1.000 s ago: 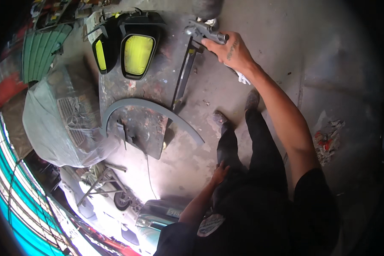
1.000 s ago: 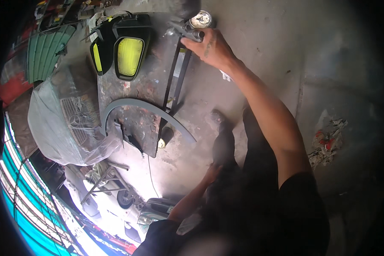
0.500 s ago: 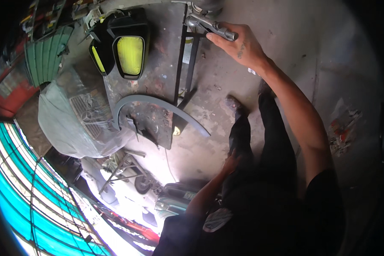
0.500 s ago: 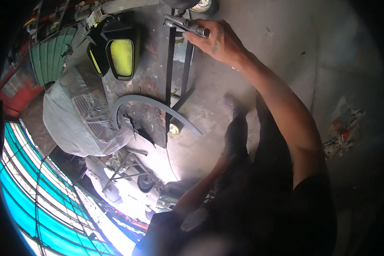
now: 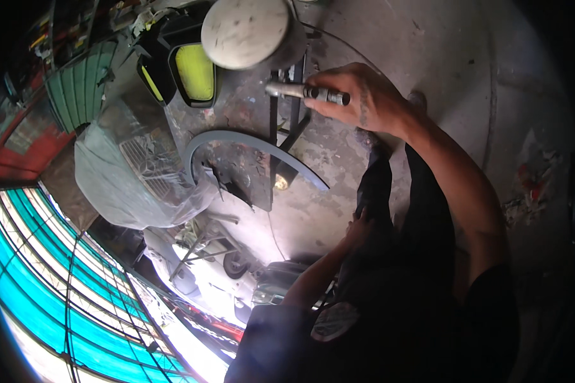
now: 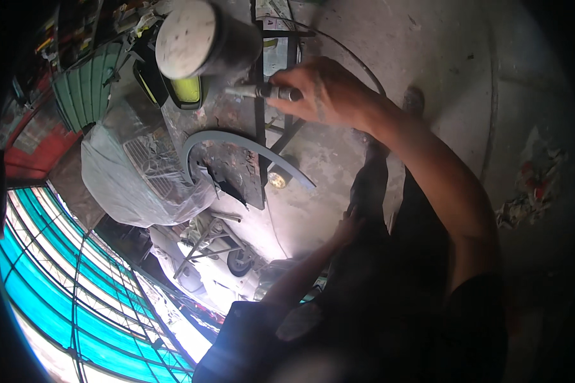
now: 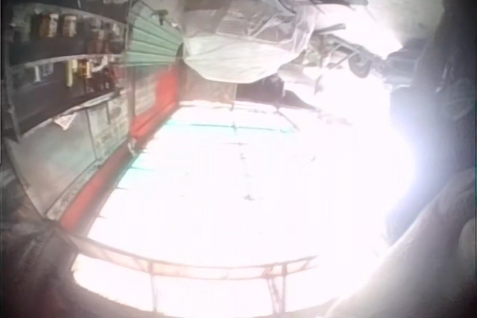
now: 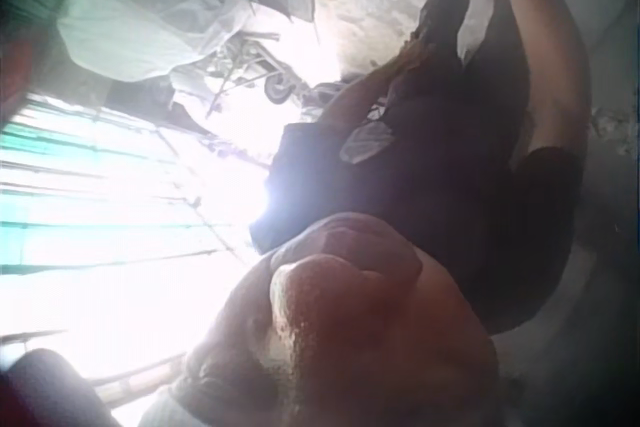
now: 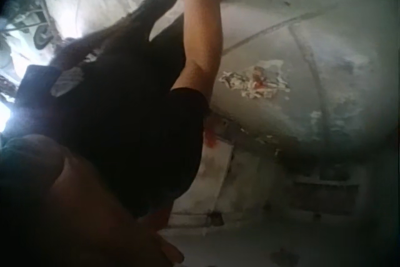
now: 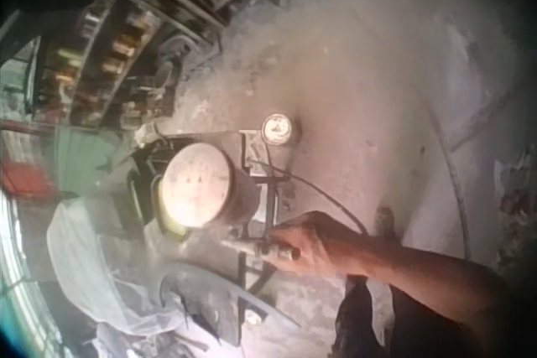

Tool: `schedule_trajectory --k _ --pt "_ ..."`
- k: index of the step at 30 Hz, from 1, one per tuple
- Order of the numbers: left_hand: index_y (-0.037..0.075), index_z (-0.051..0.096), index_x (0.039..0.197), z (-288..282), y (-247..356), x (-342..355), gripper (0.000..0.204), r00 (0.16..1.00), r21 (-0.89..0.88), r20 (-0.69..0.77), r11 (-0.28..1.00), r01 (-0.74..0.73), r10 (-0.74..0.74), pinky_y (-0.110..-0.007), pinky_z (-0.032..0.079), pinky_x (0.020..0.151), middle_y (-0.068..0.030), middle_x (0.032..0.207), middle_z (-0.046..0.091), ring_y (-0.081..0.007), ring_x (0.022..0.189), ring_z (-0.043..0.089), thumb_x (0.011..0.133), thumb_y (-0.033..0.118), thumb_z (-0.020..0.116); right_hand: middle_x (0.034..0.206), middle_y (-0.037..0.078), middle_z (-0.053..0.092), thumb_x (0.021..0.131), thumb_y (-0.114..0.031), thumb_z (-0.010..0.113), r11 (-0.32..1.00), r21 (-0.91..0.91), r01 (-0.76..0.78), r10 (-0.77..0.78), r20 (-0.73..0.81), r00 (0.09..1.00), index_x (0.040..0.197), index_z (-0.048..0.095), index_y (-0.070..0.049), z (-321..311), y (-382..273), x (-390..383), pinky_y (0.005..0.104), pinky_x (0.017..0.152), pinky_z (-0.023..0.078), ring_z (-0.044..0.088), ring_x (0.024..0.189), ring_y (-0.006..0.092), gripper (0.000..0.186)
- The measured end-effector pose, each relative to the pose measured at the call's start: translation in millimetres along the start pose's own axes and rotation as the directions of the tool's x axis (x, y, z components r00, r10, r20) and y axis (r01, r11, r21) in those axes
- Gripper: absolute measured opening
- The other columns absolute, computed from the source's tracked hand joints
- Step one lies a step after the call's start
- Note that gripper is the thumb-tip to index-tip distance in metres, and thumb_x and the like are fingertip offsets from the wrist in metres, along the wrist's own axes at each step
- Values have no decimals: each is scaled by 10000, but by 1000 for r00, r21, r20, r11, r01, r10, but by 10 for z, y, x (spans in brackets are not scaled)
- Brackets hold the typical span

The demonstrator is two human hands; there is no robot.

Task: The person uses a spray gun to apply white paint to two yellow side mirrors and a curved black trim piece placed on the floor. The person moves around the parts to cover different angles and then returns to the mirrors for additional passes.

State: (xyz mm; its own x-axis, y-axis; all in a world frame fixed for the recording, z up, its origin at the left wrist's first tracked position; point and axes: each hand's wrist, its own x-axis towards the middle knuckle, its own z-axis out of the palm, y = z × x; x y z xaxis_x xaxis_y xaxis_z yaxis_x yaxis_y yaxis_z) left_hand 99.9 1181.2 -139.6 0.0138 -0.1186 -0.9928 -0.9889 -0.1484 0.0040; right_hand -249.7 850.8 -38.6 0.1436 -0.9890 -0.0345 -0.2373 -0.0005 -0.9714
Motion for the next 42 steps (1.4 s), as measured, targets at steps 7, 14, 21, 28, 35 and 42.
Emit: schedule_trajectory --k 7,14,21,28,35,42 --pt "198 197 1609 17 -24 6 782 999 -1 10 999 34 -34 -665 368 1081 -347 1565 238 -624 1329 375 975 531 514 817 163 704 934 -272 697 992 31 -118 121 -84 989 1129 708 -19 33 -267 28 381 718 520 671 730 261 319" --pt "194 213 1605 1 -90 -122 768 999 -11 38 1000 -14 14 -673 327 1108 -336 1559 253 -620 1352 349 979 523 514 792 145 695 947 -270 696 996 2 -88 83 -358 930 1160 691 -17 327 -579 12 352 669 519 664 694 220 331" --pt "215 228 1599 395 -674 234 750 993 -53 -74 994 -95 91 -668 337 1103 -336 1541 288 -620 1340 363 979 528 510 812 208 688 945 -288 678 996 -86 5 -12 -82 997 1110 687 -24 975 -742 -52 434 697 541 686 752 377 311" --pt "197 259 1585 421 -735 351 753 984 -193 -103 968 -161 143 -630 344 1113 -350 1516 342 -603 1313 413 972 564 495 832 178 703 920 -249 703 993 -107 45 -49 -41 998 1098 702 -8 1120 -870 -15 378 676 516 675 714 312 299" --pt "127 395 1516 834 -1245 890 656 877 -163 -166 865 -475 450 -542 383 1113 -330 1437 476 -518 1305 476 992 512 488 728 168 659 936 -276 676 974 -17 -226 206 -348 914 1093 714 -35 602 -948 111 383 680 512 651 656 273 290" --pt "-21 539 1372 612 -895 239 574 728 -146 -431 755 -640 533 -477 391 1112 -309 1330 586 -460 1266 534 1029 437 486 676 73 607 930 -299 688 953 59 -297 302 -198 932 1071 707 -16 114 -917 251 347 656 477 539 627 170 316"
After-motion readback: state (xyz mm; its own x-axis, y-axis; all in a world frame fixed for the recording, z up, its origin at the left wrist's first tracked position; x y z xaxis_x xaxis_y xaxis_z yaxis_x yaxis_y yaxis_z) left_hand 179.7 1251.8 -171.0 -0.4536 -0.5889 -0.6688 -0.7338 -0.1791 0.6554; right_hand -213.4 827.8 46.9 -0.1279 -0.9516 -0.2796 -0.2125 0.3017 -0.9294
